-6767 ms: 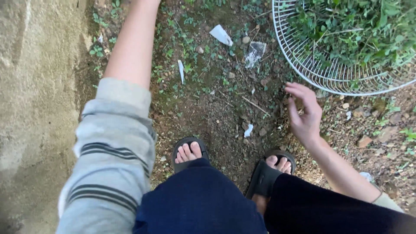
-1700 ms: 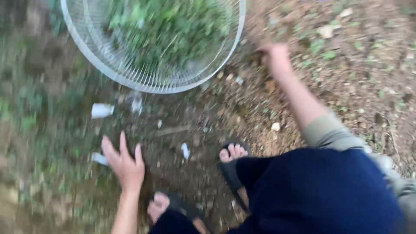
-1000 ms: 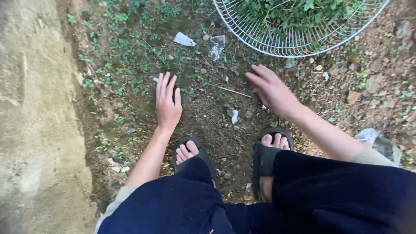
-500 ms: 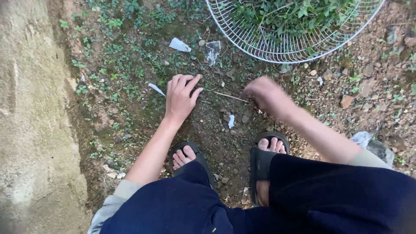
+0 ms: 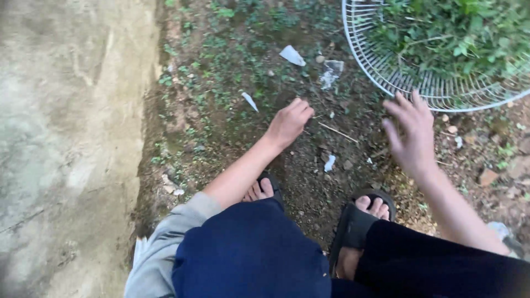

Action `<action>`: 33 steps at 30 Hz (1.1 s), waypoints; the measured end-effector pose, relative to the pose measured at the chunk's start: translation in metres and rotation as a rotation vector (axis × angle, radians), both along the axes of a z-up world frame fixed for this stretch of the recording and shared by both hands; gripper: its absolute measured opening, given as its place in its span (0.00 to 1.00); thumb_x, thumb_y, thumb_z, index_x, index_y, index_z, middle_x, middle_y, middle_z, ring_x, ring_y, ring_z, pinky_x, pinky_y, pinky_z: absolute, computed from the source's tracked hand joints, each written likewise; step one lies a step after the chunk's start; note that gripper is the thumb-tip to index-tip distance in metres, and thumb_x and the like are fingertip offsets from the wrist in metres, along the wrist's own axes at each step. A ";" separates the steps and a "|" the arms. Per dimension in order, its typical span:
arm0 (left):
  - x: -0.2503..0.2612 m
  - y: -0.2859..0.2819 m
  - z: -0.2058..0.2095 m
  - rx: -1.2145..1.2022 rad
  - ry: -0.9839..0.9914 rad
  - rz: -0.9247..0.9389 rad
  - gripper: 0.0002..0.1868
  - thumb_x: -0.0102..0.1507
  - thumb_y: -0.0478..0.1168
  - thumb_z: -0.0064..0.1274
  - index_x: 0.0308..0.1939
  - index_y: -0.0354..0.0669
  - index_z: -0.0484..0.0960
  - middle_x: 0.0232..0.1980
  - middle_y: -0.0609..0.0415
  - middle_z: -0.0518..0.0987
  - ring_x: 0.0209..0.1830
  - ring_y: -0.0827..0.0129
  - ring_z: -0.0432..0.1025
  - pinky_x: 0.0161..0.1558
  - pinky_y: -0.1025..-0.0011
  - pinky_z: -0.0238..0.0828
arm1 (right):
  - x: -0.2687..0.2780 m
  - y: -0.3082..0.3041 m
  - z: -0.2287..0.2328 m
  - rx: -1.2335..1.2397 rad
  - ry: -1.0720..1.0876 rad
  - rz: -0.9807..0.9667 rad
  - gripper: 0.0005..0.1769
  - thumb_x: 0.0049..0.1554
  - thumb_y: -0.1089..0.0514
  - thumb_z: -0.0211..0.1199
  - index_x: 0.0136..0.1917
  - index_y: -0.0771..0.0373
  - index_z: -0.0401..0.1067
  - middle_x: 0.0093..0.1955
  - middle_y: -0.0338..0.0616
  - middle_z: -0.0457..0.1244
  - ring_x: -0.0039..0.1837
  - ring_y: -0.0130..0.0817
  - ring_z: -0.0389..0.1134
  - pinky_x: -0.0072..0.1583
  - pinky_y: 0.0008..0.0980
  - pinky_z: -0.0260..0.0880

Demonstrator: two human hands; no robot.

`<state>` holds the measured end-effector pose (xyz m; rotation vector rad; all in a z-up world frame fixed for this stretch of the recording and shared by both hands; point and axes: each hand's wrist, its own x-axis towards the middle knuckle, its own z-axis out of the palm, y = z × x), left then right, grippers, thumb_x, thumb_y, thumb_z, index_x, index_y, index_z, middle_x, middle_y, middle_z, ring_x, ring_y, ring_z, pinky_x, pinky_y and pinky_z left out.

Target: Gathering small plants from the ground and placing them into a wire fan cover used as a basket.

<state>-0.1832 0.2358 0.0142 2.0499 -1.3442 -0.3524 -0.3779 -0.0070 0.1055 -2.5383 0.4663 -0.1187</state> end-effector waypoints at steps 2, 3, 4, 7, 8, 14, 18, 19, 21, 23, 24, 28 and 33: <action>-0.002 -0.005 0.005 -0.011 -0.017 0.044 0.13 0.55 0.22 0.50 0.41 0.36 0.77 0.42 0.47 0.76 0.50 0.54 0.73 0.50 0.62 0.76 | -0.006 0.013 -0.010 -0.025 0.016 0.021 0.23 0.65 0.57 0.63 0.73 0.56 0.70 0.82 0.52 0.55 0.87 0.56 0.45 0.84 0.58 0.39; -0.006 -0.010 0.007 -0.026 -0.021 0.080 0.16 0.52 0.20 0.47 0.42 0.35 0.76 0.41 0.47 0.76 0.48 0.53 0.73 0.49 0.63 0.77 | -0.013 0.018 -0.013 -0.054 0.044 0.035 0.23 0.65 0.56 0.63 0.73 0.55 0.69 0.84 0.51 0.53 0.88 0.55 0.43 0.84 0.59 0.35; -0.006 -0.011 -0.001 -0.029 -0.022 0.079 0.16 0.52 0.20 0.47 0.42 0.35 0.76 0.41 0.47 0.76 0.48 0.53 0.73 0.49 0.63 0.77 | -0.014 0.022 -0.015 -0.057 0.043 0.033 0.23 0.65 0.56 0.63 0.73 0.55 0.69 0.84 0.51 0.53 0.88 0.55 0.43 0.84 0.59 0.35; 0.000 -0.018 -0.019 0.072 0.163 0.106 0.14 0.59 0.19 0.42 0.37 0.41 0.77 0.35 0.54 0.77 0.39 0.63 0.75 0.46 0.67 0.78 | -0.017 0.033 -0.018 -0.028 0.043 0.060 0.24 0.64 0.56 0.62 0.73 0.53 0.68 0.84 0.47 0.54 0.88 0.55 0.42 0.85 0.58 0.35; 0.006 -0.021 -0.020 0.131 0.311 0.127 0.12 0.63 0.21 0.42 0.36 0.40 0.76 0.34 0.54 0.78 0.37 0.65 0.76 0.42 0.67 0.77 | -0.017 0.035 -0.017 0.004 0.039 0.069 0.24 0.63 0.56 0.62 0.72 0.53 0.69 0.82 0.47 0.55 0.88 0.56 0.42 0.83 0.58 0.37; 0.044 -0.094 0.025 -0.286 0.869 0.179 0.11 0.67 0.34 0.53 0.54 0.39 0.74 0.52 0.49 0.79 0.56 0.61 0.78 0.61 0.61 0.78 | -0.018 0.046 -0.012 0.085 0.056 0.094 0.22 0.61 0.56 0.62 0.69 0.55 0.71 0.79 0.49 0.57 0.86 0.59 0.44 0.79 0.59 0.44; 0.055 -0.114 0.118 -0.429 0.755 -0.070 0.41 0.65 0.41 0.67 0.78 0.44 0.61 0.83 0.38 0.51 0.84 0.46 0.46 0.79 0.45 0.46 | -0.016 0.050 -0.016 0.097 0.059 0.108 0.21 0.61 0.56 0.61 0.68 0.54 0.72 0.78 0.49 0.59 0.85 0.59 0.47 0.78 0.59 0.47; 0.057 -0.104 0.105 -0.432 0.751 -0.061 0.41 0.65 0.41 0.67 0.78 0.44 0.61 0.83 0.38 0.51 0.84 0.46 0.46 0.79 0.45 0.46 | -0.017 0.051 -0.015 0.098 0.058 0.117 0.21 0.61 0.56 0.61 0.68 0.54 0.72 0.78 0.49 0.59 0.85 0.59 0.47 0.78 0.59 0.47; 0.061 -0.087 0.078 -0.386 0.333 0.218 0.31 0.64 0.50 0.66 0.69 0.52 0.74 0.77 0.45 0.67 0.80 0.54 0.58 0.80 0.47 0.51 | -0.019 0.053 -0.014 0.108 0.060 0.115 0.20 0.61 0.56 0.61 0.67 0.55 0.72 0.78 0.49 0.59 0.85 0.58 0.47 0.78 0.58 0.48; 0.066 -0.023 0.041 -0.280 0.267 0.428 0.25 0.63 0.48 0.65 0.63 0.51 0.79 0.72 0.49 0.73 0.76 0.56 0.63 0.77 0.50 0.53 | -0.023 0.052 -0.011 0.123 0.067 0.104 0.20 0.61 0.57 0.61 0.67 0.55 0.72 0.78 0.49 0.59 0.85 0.58 0.47 0.78 0.57 0.48; 0.067 0.009 0.021 -0.168 0.200 0.634 0.19 0.62 0.45 0.65 0.57 0.51 0.84 0.67 0.53 0.79 0.71 0.58 0.67 0.75 0.53 0.53 | -0.025 0.051 -0.010 0.139 0.074 0.093 0.20 0.61 0.57 0.61 0.66 0.55 0.72 0.77 0.49 0.59 0.85 0.57 0.47 0.78 0.56 0.48; 0.066 0.118 -0.001 0.111 0.017 0.867 0.19 0.63 0.46 0.64 0.57 0.48 0.85 0.64 0.52 0.77 0.69 0.56 0.64 0.71 0.54 0.53 | -0.033 0.047 -0.016 0.171 0.117 0.076 0.19 0.61 0.57 0.61 0.65 0.55 0.72 0.77 0.48 0.59 0.85 0.56 0.48 0.78 0.55 0.49; 0.082 0.147 -0.009 0.174 -0.073 0.676 0.26 0.64 0.44 0.66 0.65 0.42 0.81 0.64 0.49 0.73 0.67 0.52 0.62 0.68 0.55 0.60 | -0.022 0.048 -0.026 0.187 0.138 0.130 0.19 0.60 0.57 0.61 0.66 0.55 0.72 0.77 0.48 0.59 0.85 0.54 0.48 0.78 0.54 0.51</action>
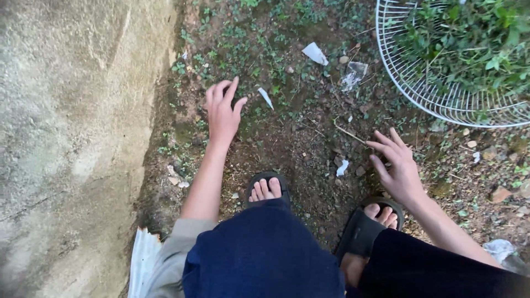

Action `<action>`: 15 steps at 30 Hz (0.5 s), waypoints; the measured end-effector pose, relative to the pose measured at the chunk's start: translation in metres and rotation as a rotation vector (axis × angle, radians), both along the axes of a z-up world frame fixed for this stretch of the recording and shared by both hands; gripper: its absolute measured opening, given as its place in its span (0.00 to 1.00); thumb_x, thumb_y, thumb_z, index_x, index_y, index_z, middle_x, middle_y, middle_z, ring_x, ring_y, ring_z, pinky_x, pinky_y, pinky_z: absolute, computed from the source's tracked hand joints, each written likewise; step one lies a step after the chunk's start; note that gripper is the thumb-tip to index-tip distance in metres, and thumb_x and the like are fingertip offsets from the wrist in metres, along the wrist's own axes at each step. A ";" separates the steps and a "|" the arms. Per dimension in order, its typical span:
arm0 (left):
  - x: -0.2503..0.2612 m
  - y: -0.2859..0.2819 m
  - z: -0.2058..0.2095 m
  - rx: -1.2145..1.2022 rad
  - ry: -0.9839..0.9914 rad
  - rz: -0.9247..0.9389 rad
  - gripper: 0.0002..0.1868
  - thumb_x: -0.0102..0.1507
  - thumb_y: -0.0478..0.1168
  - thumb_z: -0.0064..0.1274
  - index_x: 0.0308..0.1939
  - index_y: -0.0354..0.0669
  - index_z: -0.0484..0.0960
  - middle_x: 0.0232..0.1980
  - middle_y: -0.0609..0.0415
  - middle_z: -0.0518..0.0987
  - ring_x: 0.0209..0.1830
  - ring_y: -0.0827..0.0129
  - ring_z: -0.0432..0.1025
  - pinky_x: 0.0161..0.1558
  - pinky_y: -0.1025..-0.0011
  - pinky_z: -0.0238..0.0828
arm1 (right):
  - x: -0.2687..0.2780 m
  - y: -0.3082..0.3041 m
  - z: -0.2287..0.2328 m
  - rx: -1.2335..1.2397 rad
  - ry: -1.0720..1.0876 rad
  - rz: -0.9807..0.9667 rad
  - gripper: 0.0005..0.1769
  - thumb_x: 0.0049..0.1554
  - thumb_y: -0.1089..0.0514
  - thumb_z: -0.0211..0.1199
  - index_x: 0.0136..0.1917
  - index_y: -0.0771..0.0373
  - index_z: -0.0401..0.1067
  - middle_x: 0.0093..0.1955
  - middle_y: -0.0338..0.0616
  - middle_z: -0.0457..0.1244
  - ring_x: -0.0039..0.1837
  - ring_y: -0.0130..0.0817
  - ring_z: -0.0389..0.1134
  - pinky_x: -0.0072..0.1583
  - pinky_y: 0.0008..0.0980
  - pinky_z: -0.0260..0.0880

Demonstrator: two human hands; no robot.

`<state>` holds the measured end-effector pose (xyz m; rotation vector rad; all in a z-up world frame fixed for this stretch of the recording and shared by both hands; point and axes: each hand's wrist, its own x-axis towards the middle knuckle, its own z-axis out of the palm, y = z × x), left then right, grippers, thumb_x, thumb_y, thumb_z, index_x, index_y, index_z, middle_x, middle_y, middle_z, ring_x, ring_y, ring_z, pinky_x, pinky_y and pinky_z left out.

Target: Gathering small plants from the ground and placing them into a wire fan cover used as a basket.

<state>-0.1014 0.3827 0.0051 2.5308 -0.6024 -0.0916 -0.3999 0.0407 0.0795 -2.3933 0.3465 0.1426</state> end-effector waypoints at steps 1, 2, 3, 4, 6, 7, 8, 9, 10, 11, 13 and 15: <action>0.004 0.000 0.006 0.003 0.001 0.001 0.26 0.64 0.44 0.66 0.65 0.42 0.81 0.64 0.49 0.73 0.67 0.52 0.62 0.68 0.55 0.60 | 0.005 0.002 0.002 0.003 0.001 0.001 0.19 0.60 0.57 0.61 0.66 0.55 0.72 0.77 0.48 0.59 0.85 0.54 0.48 0.78 0.54 0.51; 0.009 -0.002 0.012 -0.015 0.021 -0.015 0.24 0.61 0.43 0.67 0.61 0.43 0.84 0.58 0.49 0.75 0.62 0.53 0.64 0.64 0.56 0.63 | 0.009 0.003 0.004 -0.003 -0.002 0.014 0.19 0.60 0.58 0.62 0.66 0.55 0.73 0.77 0.48 0.59 0.85 0.54 0.48 0.78 0.54 0.50; 0.014 -0.006 0.018 -0.034 0.042 -0.031 0.22 0.59 0.42 0.68 0.57 0.44 0.87 0.52 0.50 0.78 0.58 0.54 0.66 0.59 0.58 0.66 | 0.014 0.003 0.007 -0.008 -0.005 0.028 0.19 0.60 0.58 0.62 0.66 0.55 0.73 0.77 0.48 0.59 0.85 0.54 0.48 0.78 0.54 0.50; 0.016 -0.004 0.016 -0.039 0.040 -0.039 0.22 0.59 0.42 0.68 0.57 0.44 0.87 0.52 0.50 0.78 0.58 0.54 0.66 0.59 0.58 0.66 | 0.016 0.004 0.009 -0.013 -0.007 0.020 0.19 0.60 0.58 0.62 0.66 0.55 0.73 0.77 0.48 0.59 0.85 0.54 0.48 0.78 0.54 0.50; 0.017 -0.004 0.010 -0.195 -0.004 -0.072 0.14 0.59 0.37 0.68 0.48 0.43 0.90 0.45 0.51 0.81 0.51 0.58 0.71 0.52 0.62 0.72 | 0.017 0.005 0.011 0.010 -0.028 0.002 0.19 0.60 0.58 0.62 0.66 0.55 0.73 0.77 0.48 0.60 0.85 0.53 0.49 0.78 0.53 0.51; 0.018 -0.003 0.006 -0.199 -0.001 -0.084 0.14 0.59 0.37 0.68 0.48 0.43 0.90 0.45 0.51 0.81 0.51 0.58 0.71 0.52 0.62 0.72 | 0.014 0.002 0.011 0.006 -0.026 -0.010 0.19 0.60 0.58 0.62 0.66 0.55 0.73 0.77 0.48 0.60 0.85 0.53 0.49 0.78 0.53 0.51; 0.019 -0.002 0.001 -0.221 -0.021 -0.100 0.10 0.60 0.35 0.66 0.46 0.41 0.90 0.45 0.51 0.82 0.51 0.59 0.72 0.52 0.63 0.73 | 0.010 0.001 0.010 0.023 -0.028 -0.031 0.19 0.60 0.58 0.62 0.65 0.55 0.73 0.77 0.47 0.60 0.85 0.52 0.49 0.78 0.53 0.52; 0.021 -0.001 -0.005 -0.243 -0.041 -0.116 0.07 0.62 0.33 0.65 0.44 0.40 0.89 0.45 0.51 0.83 0.50 0.60 0.74 0.51 0.64 0.74 | 0.007 0.001 0.010 0.040 -0.030 -0.053 0.19 0.60 0.58 0.62 0.65 0.55 0.73 0.77 0.47 0.60 0.85 0.52 0.49 0.77 0.52 0.52; 0.020 -0.002 -0.005 -0.243 -0.038 -0.130 0.07 0.62 0.33 0.65 0.44 0.40 0.89 0.45 0.51 0.83 0.50 0.60 0.74 0.51 0.64 0.74 | 0.001 0.000 0.007 0.040 -0.029 -0.066 0.19 0.60 0.58 0.62 0.65 0.55 0.73 0.77 0.47 0.60 0.85 0.52 0.49 0.77 0.52 0.52; 0.020 -0.003 -0.005 -0.230 -0.044 -0.128 0.05 0.63 0.32 0.63 0.43 0.38 0.87 0.45 0.50 0.83 0.49 0.59 0.75 0.51 0.63 0.75 | -0.005 0.000 0.004 0.050 -0.013 -0.069 0.19 0.60 0.59 0.62 0.65 0.55 0.73 0.77 0.48 0.60 0.84 0.53 0.49 0.78 0.53 0.52; 0.029 -0.001 -0.007 -0.224 -0.061 -0.134 0.04 0.64 0.31 0.62 0.43 0.36 0.86 0.45 0.49 0.83 0.49 0.59 0.76 0.51 0.63 0.75 | -0.006 0.002 0.000 0.053 -0.010 -0.078 0.20 0.60 0.59 0.62 0.65 0.56 0.73 0.77 0.48 0.60 0.84 0.53 0.49 0.78 0.54 0.51; 0.033 -0.004 -0.015 -0.230 -0.078 -0.044 0.03 0.65 0.32 0.63 0.41 0.37 0.86 0.45 0.48 0.84 0.46 0.60 0.77 0.49 0.63 0.75 | -0.009 0.000 0.000 0.087 -0.004 -0.067 0.20 0.59 0.59 0.63 0.64 0.56 0.73 0.76 0.48 0.60 0.84 0.54 0.48 0.78 0.53 0.50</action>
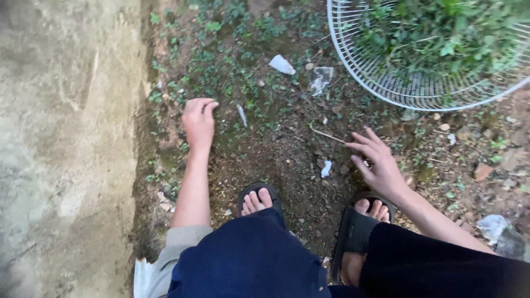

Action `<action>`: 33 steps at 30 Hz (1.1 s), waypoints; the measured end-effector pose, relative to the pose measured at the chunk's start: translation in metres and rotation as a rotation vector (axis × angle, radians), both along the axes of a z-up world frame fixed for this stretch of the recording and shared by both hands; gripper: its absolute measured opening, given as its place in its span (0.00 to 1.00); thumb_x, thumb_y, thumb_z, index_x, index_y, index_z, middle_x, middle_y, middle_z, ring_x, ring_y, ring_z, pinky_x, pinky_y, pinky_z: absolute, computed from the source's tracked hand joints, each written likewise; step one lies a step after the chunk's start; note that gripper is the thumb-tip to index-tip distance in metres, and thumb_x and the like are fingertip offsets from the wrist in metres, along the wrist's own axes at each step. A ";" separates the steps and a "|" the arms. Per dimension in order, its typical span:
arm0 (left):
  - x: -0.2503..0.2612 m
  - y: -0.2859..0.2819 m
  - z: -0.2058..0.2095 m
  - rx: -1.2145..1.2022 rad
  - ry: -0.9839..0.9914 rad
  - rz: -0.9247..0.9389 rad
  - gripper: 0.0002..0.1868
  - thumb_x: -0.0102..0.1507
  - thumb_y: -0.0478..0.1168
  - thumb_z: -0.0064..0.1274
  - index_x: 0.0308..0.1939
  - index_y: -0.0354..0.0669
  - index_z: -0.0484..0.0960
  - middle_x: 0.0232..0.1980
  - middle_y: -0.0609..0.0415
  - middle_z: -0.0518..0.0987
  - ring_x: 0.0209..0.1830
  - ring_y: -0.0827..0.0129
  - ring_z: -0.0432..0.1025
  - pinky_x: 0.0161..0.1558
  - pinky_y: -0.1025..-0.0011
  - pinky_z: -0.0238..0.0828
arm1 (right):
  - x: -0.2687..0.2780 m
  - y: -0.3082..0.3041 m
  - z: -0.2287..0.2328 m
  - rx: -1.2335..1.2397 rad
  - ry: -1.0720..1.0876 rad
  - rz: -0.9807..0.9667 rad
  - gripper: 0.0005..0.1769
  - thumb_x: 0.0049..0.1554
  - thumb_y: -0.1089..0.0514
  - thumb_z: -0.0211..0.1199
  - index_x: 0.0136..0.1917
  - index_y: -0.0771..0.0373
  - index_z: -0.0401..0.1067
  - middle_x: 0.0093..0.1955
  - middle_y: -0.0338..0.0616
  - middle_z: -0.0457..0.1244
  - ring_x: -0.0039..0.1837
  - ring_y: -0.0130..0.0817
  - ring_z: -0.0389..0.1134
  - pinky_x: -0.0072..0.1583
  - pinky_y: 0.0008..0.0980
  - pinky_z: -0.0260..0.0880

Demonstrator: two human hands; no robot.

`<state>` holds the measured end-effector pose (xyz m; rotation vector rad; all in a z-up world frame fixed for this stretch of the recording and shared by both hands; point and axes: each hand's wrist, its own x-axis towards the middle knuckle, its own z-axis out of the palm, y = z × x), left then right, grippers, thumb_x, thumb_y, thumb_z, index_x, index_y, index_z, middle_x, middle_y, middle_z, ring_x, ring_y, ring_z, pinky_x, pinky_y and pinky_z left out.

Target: Gathering small plants from the ground and placing them into a wire fan cover used as a basket.

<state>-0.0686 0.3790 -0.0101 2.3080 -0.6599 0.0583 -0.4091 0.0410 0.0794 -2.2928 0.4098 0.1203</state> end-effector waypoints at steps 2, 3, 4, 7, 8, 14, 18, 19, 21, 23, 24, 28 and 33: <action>0.001 -0.025 0.012 -0.059 0.141 0.152 0.04 0.64 0.35 0.63 0.42 0.39 0.87 0.44 0.50 0.85 0.43 0.64 0.78 0.46 0.65 0.76 | -0.001 -0.003 0.003 0.010 0.014 0.001 0.20 0.58 0.59 0.63 0.64 0.55 0.73 0.76 0.48 0.59 0.84 0.54 0.47 0.78 0.54 0.49; 0.004 -0.033 0.020 -0.108 0.280 0.313 0.05 0.64 0.37 0.64 0.43 0.42 0.87 0.44 0.51 0.86 0.41 0.67 0.79 0.43 0.67 0.77 | 0.002 -0.001 0.004 0.031 0.023 0.011 0.20 0.58 0.59 0.63 0.64 0.55 0.73 0.77 0.47 0.59 0.84 0.54 0.46 0.77 0.54 0.49; 0.006 -0.059 0.042 -0.107 0.277 0.309 0.05 0.64 0.37 0.64 0.43 0.42 0.87 0.44 0.51 0.86 0.41 0.67 0.79 0.43 0.67 0.77 | 0.004 0.000 0.002 0.031 0.020 0.008 0.20 0.58 0.59 0.63 0.64 0.55 0.73 0.77 0.47 0.59 0.84 0.54 0.46 0.77 0.54 0.49; 0.005 -0.133 0.102 -0.470 0.687 0.348 0.11 0.63 0.42 0.60 0.48 0.45 0.87 0.47 0.55 0.88 0.42 0.77 0.81 0.44 0.74 0.82 | 0.003 0.002 0.000 0.036 0.059 0.027 0.19 0.58 0.58 0.63 0.64 0.54 0.74 0.77 0.47 0.59 0.84 0.54 0.46 0.77 0.54 0.48; 0.008 -0.155 0.120 -0.432 0.617 0.040 0.15 0.66 0.42 0.59 0.56 0.45 0.81 0.54 0.52 0.84 0.49 0.72 0.78 0.51 0.71 0.78 | 0.002 0.003 0.000 0.030 0.067 0.042 0.19 0.58 0.58 0.63 0.64 0.54 0.73 0.77 0.47 0.59 0.84 0.54 0.46 0.77 0.55 0.48; 0.049 -0.184 0.102 -0.255 0.387 -0.308 0.27 0.65 0.39 0.64 0.68 0.46 0.76 0.56 0.46 0.79 0.50 0.70 0.72 0.50 0.72 0.75 | 0.005 0.009 -0.005 0.003 0.042 0.115 0.20 0.58 0.58 0.63 0.64 0.54 0.73 0.77 0.46 0.58 0.84 0.54 0.46 0.78 0.56 0.47; 0.054 -0.154 0.024 -0.119 0.714 -0.056 0.21 0.60 0.34 0.66 0.57 0.48 0.85 0.48 0.55 0.85 0.42 0.78 0.77 0.44 0.82 0.81 | -0.002 0.008 -0.003 0.022 0.051 0.063 0.20 0.58 0.59 0.62 0.64 0.54 0.74 0.77 0.46 0.59 0.84 0.53 0.47 0.78 0.55 0.48; 0.056 -0.154 0.021 -0.116 0.721 -0.061 0.21 0.60 0.34 0.66 0.57 0.48 0.85 0.48 0.55 0.85 0.42 0.78 0.77 0.44 0.82 0.81 | -0.003 0.007 -0.004 0.024 0.058 0.057 0.20 0.58 0.59 0.62 0.64 0.54 0.74 0.77 0.46 0.59 0.84 0.53 0.47 0.78 0.55 0.48; 0.061 -0.154 0.015 -0.274 0.736 0.028 0.12 0.65 0.33 0.63 0.54 0.43 0.89 0.46 0.58 0.88 0.42 0.76 0.80 0.42 0.78 0.79 | -0.002 0.006 -0.006 0.024 0.071 0.045 0.19 0.58 0.60 0.62 0.63 0.54 0.75 0.76 0.44 0.59 0.84 0.53 0.47 0.78 0.54 0.48; 0.074 -0.170 0.028 -0.231 0.663 0.084 0.11 0.68 0.35 0.58 0.54 0.44 0.87 0.44 0.58 0.88 0.40 0.74 0.80 0.40 0.77 0.77 | 0.002 0.006 -0.006 0.028 0.062 0.052 0.19 0.58 0.61 0.62 0.63 0.54 0.75 0.76 0.44 0.60 0.83 0.53 0.47 0.78 0.54 0.48; 0.080 -0.176 0.034 -0.187 0.585 0.140 0.10 0.71 0.36 0.53 0.55 0.46 0.86 0.43 0.58 0.87 0.37 0.73 0.80 0.39 0.76 0.76 | 0.005 0.006 -0.005 0.032 0.049 0.059 0.19 0.57 0.61 0.62 0.63 0.53 0.75 0.75 0.43 0.60 0.83 0.52 0.48 0.78 0.54 0.49; 0.122 -0.192 -0.014 -0.305 0.085 -0.111 0.16 0.61 0.28 0.63 0.52 0.34 0.81 0.52 0.47 0.80 0.46 0.67 0.78 0.43 0.75 0.82 | 0.018 0.007 -0.004 0.031 0.020 0.075 0.19 0.57 0.62 0.62 0.63 0.54 0.75 0.75 0.43 0.60 0.83 0.52 0.48 0.78 0.53 0.50; 0.155 -0.186 -0.058 -0.243 0.074 -0.089 0.13 0.56 0.22 0.56 0.44 0.35 0.82 0.47 0.45 0.81 0.46 0.61 0.80 0.46 0.66 0.83 | 0.012 0.004 -0.012 0.051 0.005 0.046 0.18 0.57 0.62 0.63 0.62 0.54 0.74 0.74 0.43 0.61 0.83 0.53 0.48 0.77 0.53 0.51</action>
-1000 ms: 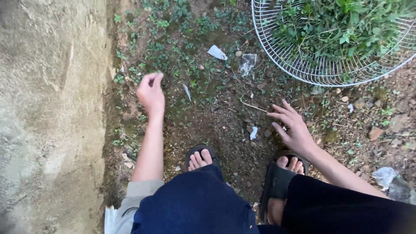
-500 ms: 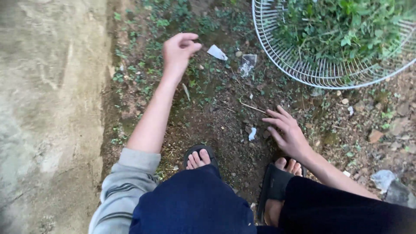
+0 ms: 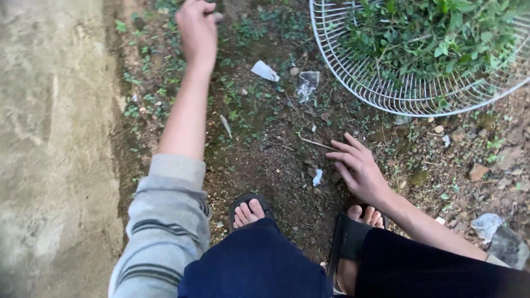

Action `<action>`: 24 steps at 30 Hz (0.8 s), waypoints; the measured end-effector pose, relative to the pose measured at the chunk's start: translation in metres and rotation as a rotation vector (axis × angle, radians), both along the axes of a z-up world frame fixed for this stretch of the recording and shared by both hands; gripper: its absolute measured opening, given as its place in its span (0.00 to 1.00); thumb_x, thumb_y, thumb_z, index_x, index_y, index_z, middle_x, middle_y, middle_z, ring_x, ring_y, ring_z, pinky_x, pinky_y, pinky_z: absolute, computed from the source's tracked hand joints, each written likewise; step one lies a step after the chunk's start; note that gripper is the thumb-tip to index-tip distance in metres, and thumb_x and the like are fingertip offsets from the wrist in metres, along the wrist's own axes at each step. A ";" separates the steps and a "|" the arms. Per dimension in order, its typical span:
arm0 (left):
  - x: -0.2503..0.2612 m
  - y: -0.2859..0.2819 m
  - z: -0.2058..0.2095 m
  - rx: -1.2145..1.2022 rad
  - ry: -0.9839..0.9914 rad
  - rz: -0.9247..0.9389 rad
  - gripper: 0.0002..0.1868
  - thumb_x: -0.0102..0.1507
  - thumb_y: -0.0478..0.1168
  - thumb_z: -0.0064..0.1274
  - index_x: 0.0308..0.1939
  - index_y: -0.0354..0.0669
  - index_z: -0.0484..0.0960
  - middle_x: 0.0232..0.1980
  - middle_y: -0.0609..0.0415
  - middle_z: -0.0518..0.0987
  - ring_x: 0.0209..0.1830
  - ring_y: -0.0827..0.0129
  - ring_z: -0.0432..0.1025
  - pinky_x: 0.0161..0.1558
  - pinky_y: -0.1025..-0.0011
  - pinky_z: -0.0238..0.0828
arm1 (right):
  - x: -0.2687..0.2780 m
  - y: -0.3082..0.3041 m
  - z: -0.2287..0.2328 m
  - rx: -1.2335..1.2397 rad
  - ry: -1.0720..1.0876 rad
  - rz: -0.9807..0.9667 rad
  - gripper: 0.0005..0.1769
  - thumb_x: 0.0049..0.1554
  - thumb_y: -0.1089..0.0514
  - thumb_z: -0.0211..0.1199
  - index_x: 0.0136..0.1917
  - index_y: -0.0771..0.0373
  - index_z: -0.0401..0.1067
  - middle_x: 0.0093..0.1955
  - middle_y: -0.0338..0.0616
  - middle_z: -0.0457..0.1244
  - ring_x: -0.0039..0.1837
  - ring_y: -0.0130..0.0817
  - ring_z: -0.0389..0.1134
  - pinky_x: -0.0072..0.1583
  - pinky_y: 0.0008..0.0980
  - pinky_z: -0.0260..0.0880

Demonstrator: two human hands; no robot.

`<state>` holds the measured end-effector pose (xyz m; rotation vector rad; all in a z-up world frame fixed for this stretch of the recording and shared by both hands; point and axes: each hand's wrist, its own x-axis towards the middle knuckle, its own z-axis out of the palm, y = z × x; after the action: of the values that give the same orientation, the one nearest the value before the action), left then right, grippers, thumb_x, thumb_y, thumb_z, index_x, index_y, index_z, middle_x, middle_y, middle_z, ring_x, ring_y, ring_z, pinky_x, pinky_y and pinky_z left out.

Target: Gathering small plants from the ground and placing them into a wire fan cover used as a basket.

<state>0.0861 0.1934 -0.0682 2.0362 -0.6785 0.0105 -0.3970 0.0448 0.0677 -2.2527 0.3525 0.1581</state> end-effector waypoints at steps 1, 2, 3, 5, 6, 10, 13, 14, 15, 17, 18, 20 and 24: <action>0.003 -0.001 -0.003 0.000 0.008 -0.013 0.13 0.56 0.22 0.56 0.44 0.35 0.82 0.47 0.45 0.81 0.46 0.61 0.80 0.46 0.66 0.83 | -0.002 0.000 -0.001 0.000 0.008 -0.013 0.18 0.57 0.62 0.63 0.62 0.54 0.74 0.74 0.43 0.61 0.83 0.53 0.48 0.77 0.53 0.51; 0.003 0.002 -0.005 0.068 -0.160 -0.020 0.10 0.58 0.23 0.59 0.42 0.35 0.83 0.43 0.46 0.82 0.45 0.57 0.79 0.46 0.59 0.79 | -0.006 -0.001 -0.002 0.004 0.014 -0.011 0.18 0.57 0.62 0.63 0.62 0.54 0.75 0.74 0.43 0.61 0.83 0.53 0.49 0.77 0.53 0.51; 0.003 0.006 -0.006 0.135 -0.327 -0.031 0.07 0.61 0.24 0.61 0.40 0.35 0.84 0.39 0.47 0.84 0.44 0.54 0.77 0.45 0.53 0.75 | -0.009 -0.001 -0.001 0.008 0.020 -0.010 0.18 0.57 0.62 0.63 0.62 0.54 0.75 0.74 0.43 0.61 0.83 0.53 0.49 0.77 0.53 0.51; 0.003 0.000 0.014 0.130 -0.179 -0.052 0.09 0.63 0.22 0.54 0.43 0.35 0.84 0.41 0.47 0.84 0.44 0.59 0.80 0.46 0.57 0.76 | -0.007 -0.001 -0.001 0.002 0.016 -0.007 0.18 0.57 0.63 0.63 0.61 0.54 0.75 0.74 0.43 0.61 0.83 0.53 0.49 0.77 0.53 0.51; 0.002 -0.003 0.025 0.124 -0.029 -0.068 0.12 0.66 0.21 0.47 0.46 0.35 0.83 0.42 0.47 0.84 0.43 0.64 0.82 0.47 0.61 0.78 | -0.007 -0.001 0.000 -0.004 0.015 -0.001 0.18 0.57 0.63 0.63 0.61 0.54 0.75 0.74 0.43 0.61 0.83 0.52 0.49 0.77 0.53 0.51; -0.027 -0.023 0.035 0.060 0.247 0.211 0.03 0.66 0.35 0.63 0.43 0.40 0.88 0.36 0.53 0.88 0.36 0.66 0.82 0.42 0.63 0.78 | -0.005 -0.003 -0.001 -0.006 0.011 0.006 0.18 0.56 0.63 0.63 0.61 0.54 0.75 0.74 0.44 0.61 0.83 0.53 0.49 0.77 0.53 0.51; -0.052 -0.030 0.025 0.132 0.043 0.026 0.05 0.62 0.36 0.68 0.42 0.44 0.91 0.43 0.54 0.87 0.44 0.68 0.81 0.49 0.65 0.78 | -0.006 -0.003 0.000 -0.004 0.025 0.012 0.19 0.56 0.63 0.63 0.61 0.55 0.75 0.74 0.44 0.61 0.83 0.53 0.49 0.77 0.53 0.51; -0.059 -0.033 0.032 0.181 -0.058 -0.032 0.15 0.55 0.37 0.70 0.45 0.38 0.89 0.43 0.49 0.84 0.44 0.61 0.78 0.50 0.61 0.76 | -0.005 -0.003 0.000 -0.009 0.027 0.019 0.19 0.56 0.63 0.63 0.61 0.54 0.75 0.74 0.44 0.61 0.83 0.53 0.49 0.77 0.53 0.50; -0.066 -0.036 0.040 0.229 -0.159 -0.091 0.24 0.49 0.38 0.72 0.48 0.31 0.87 0.43 0.44 0.82 0.44 0.55 0.76 0.50 0.57 0.74 | -0.005 -0.003 0.001 -0.014 0.028 0.026 0.19 0.56 0.63 0.63 0.61 0.54 0.75 0.74 0.44 0.61 0.83 0.53 0.49 0.77 0.54 0.50; -0.070 -0.037 0.053 0.251 -0.134 -0.102 0.23 0.51 0.35 0.71 0.49 0.30 0.86 0.42 0.43 0.81 0.44 0.54 0.75 0.50 0.59 0.74 | -0.003 -0.003 0.000 -0.016 0.018 0.027 0.18 0.56 0.62 0.63 0.61 0.54 0.75 0.74 0.44 0.60 0.83 0.53 0.49 0.77 0.54 0.50; -0.074 -0.037 0.059 0.271 -0.102 -0.111 0.22 0.53 0.31 0.70 0.50 0.28 0.86 0.41 0.41 0.80 0.43 0.54 0.74 0.50 0.60 0.74 | -0.004 -0.004 0.000 -0.018 0.013 0.030 0.18 0.56 0.62 0.63 0.61 0.54 0.75 0.75 0.44 0.60 0.82 0.54 0.49 0.77 0.54 0.50; -0.071 -0.039 0.037 0.339 -0.098 -0.113 0.10 0.59 0.30 0.65 0.45 0.33 0.87 0.41 0.45 0.81 0.43 0.59 0.76 0.59 0.58 0.71 | -0.004 -0.004 0.000 -0.017 0.006 0.024 0.18 0.57 0.61 0.63 0.61 0.54 0.75 0.75 0.44 0.60 0.82 0.53 0.49 0.77 0.54 0.50; -0.072 -0.040 0.020 0.399 -0.224 -0.114 0.02 0.66 0.25 0.58 0.41 0.28 0.85 0.43 0.41 0.80 0.46 0.55 0.76 0.54 0.60 0.78 | -0.006 -0.003 -0.001 -0.008 -0.002 0.018 0.17 0.57 0.61 0.63 0.60 0.54 0.75 0.75 0.44 0.60 0.82 0.53 0.49 0.77 0.53 0.51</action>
<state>0.0137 0.1537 -0.0484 2.3964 -1.0004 0.0408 -0.4031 0.0413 0.0669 -2.2645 0.3325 0.1644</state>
